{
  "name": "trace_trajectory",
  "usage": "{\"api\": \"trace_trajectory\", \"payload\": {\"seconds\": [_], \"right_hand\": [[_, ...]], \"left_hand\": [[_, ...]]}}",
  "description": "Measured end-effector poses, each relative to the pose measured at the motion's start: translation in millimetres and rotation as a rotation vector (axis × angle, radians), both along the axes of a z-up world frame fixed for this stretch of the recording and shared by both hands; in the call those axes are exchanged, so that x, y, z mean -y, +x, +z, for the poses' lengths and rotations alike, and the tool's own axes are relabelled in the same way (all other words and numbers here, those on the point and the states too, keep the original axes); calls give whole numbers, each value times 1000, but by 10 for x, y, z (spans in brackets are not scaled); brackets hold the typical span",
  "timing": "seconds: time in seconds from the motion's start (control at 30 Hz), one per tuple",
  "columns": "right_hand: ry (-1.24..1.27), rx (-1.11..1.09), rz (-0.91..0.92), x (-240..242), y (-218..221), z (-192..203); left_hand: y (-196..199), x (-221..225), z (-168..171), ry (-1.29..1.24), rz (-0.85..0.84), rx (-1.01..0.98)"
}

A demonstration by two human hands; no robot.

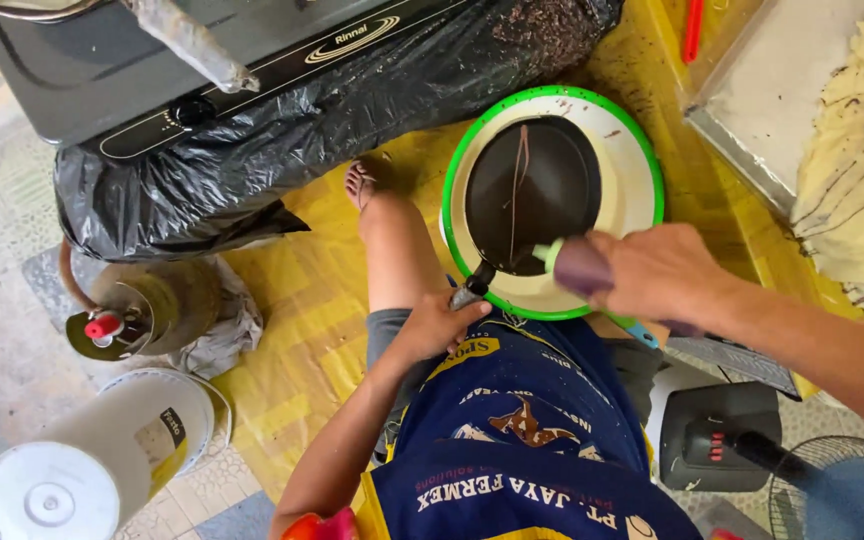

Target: The person is preparing a large batch of crepes by pouring batter into multiple pans, cooking them on a gas stove, and stacking the finished crepes.

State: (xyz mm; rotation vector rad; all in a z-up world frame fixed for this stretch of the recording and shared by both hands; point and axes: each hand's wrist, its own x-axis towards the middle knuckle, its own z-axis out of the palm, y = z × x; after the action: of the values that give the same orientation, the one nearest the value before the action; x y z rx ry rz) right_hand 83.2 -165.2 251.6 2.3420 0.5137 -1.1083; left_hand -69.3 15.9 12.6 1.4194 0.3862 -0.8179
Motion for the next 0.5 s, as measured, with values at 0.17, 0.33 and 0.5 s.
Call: {"api": "trace_trajectory", "payload": {"seconds": [0.17,0.33,0.5], "right_hand": [[55,298,28,668,256,-455],[-35,69,-78,574,170,-159],[689,413,-395,458,781,-666]], "left_hand": [[112,-99,407,-14,50,-51],[98,-173,439,-160,85,-63],[-156,-660,749,-31,320,56]]}}
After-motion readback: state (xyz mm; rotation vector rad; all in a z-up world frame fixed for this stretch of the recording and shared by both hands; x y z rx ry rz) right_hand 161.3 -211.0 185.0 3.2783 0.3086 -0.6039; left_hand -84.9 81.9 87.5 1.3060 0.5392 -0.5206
